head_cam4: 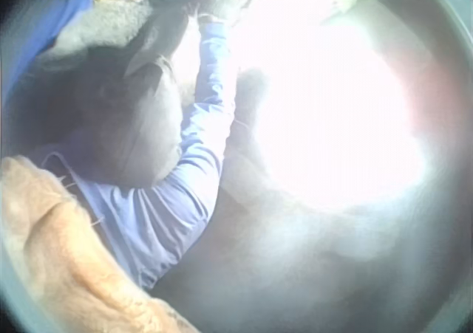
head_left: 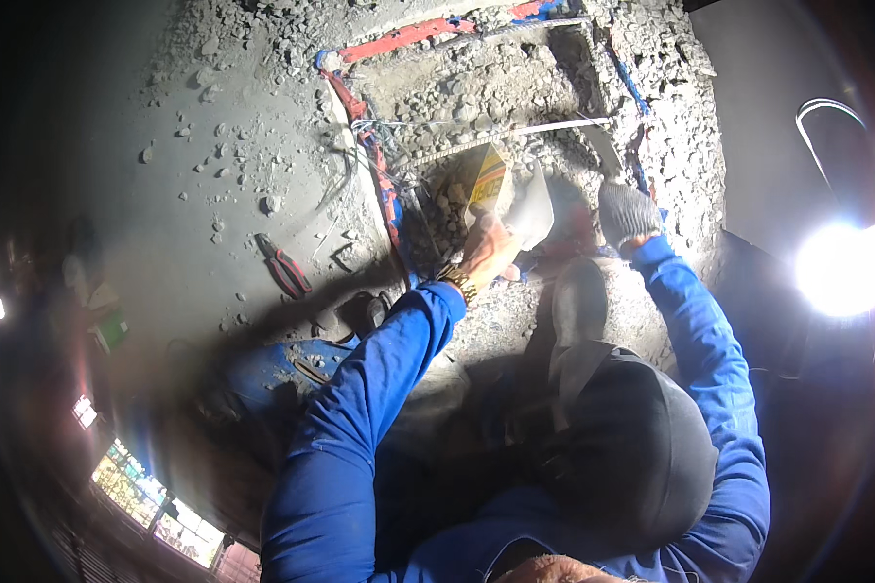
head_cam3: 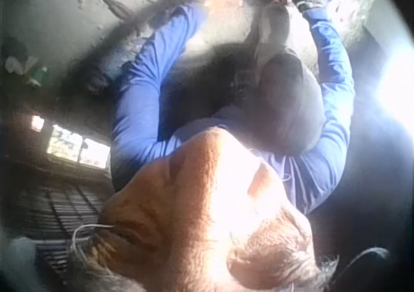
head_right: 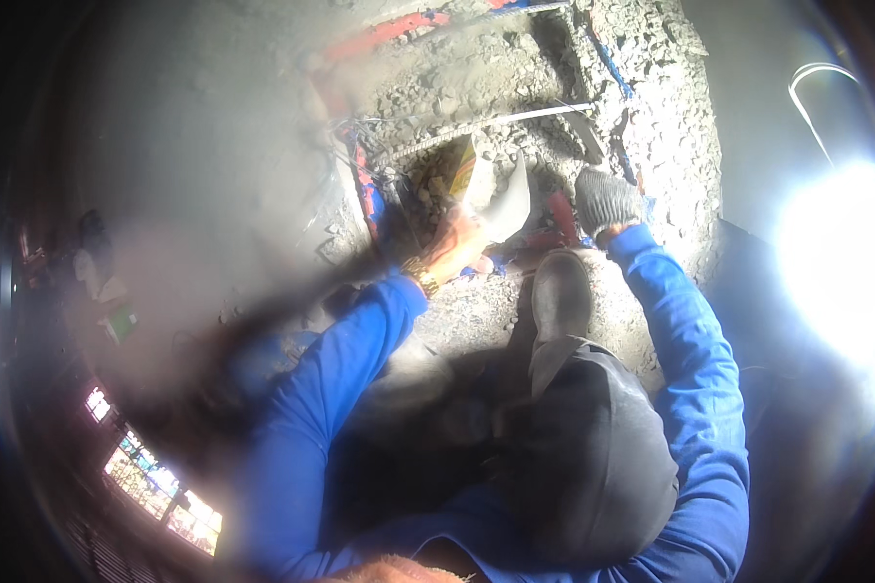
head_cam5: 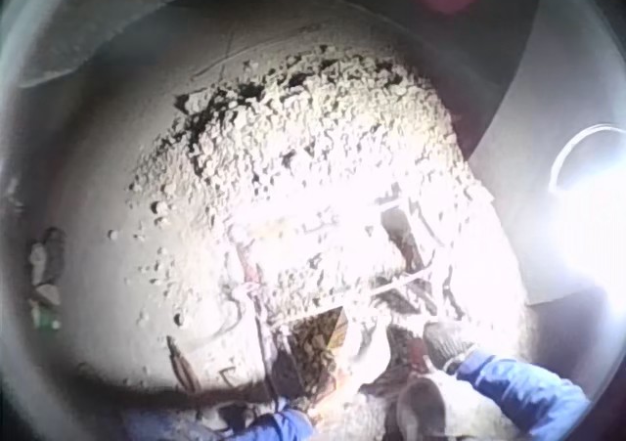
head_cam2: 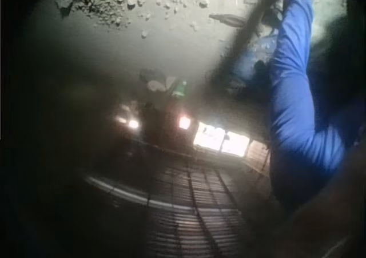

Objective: The person uses a power tool to grind a rectangular section of a concrete floor. Then, they use a trowel to scoop a white powder from a container and spread it into the prepared area.

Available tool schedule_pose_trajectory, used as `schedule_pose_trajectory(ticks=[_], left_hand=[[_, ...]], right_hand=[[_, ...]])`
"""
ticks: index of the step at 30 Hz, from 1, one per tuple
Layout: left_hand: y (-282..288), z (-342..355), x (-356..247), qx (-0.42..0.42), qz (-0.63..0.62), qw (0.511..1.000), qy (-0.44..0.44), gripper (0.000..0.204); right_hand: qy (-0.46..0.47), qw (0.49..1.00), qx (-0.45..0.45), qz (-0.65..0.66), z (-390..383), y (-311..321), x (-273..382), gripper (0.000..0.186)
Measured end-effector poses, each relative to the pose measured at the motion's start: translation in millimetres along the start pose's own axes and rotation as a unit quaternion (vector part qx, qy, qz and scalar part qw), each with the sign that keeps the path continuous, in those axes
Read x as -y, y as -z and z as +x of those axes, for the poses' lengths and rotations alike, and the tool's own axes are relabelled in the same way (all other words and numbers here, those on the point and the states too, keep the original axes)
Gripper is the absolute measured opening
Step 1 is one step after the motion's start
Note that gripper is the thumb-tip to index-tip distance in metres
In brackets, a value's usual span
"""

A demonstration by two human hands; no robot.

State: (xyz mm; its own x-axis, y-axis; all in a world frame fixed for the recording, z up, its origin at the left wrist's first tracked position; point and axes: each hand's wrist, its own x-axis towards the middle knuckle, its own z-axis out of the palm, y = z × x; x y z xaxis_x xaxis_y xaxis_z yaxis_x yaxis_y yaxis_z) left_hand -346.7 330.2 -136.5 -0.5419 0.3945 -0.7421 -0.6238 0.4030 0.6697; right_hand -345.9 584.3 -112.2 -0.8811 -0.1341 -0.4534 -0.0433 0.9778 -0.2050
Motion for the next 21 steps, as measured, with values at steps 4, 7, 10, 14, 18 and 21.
schedule_pose_trajectory(ticks=[4,7,10,14,18,21], left_hand=[[-37,9,-29,-0.056,-0.039,0.992,0.106,0.027],[-6,17,-42,0.147,0.241,0.959,-0.037,0.022],[13,-13,-51,0.047,-0.009,0.996,0.070,0.019],[24,-5,-55,0.045,0.051,0.993,0.091,0.031],[37,10,-34,0.039,0.082,0.992,0.083,0.026],[22,-3,-9,0.022,-0.134,0.991,0.018,0.022]], right_hand=[[0.025,0.999,0.009,0.037,53,-41,-16,0.019],[0.020,0.994,0.096,0.045,53,-33,-15,0.023],[0.094,0.981,0.162,0.042,27,-32,-30,0.023],[0.017,0.996,0.083,0.022,-9,2,-24,0.022],[0.025,0.999,0.026,-0.002,3,-13,-37,0.023],[0.047,0.997,0.054,0.021,47,-16,-22,0.019]])
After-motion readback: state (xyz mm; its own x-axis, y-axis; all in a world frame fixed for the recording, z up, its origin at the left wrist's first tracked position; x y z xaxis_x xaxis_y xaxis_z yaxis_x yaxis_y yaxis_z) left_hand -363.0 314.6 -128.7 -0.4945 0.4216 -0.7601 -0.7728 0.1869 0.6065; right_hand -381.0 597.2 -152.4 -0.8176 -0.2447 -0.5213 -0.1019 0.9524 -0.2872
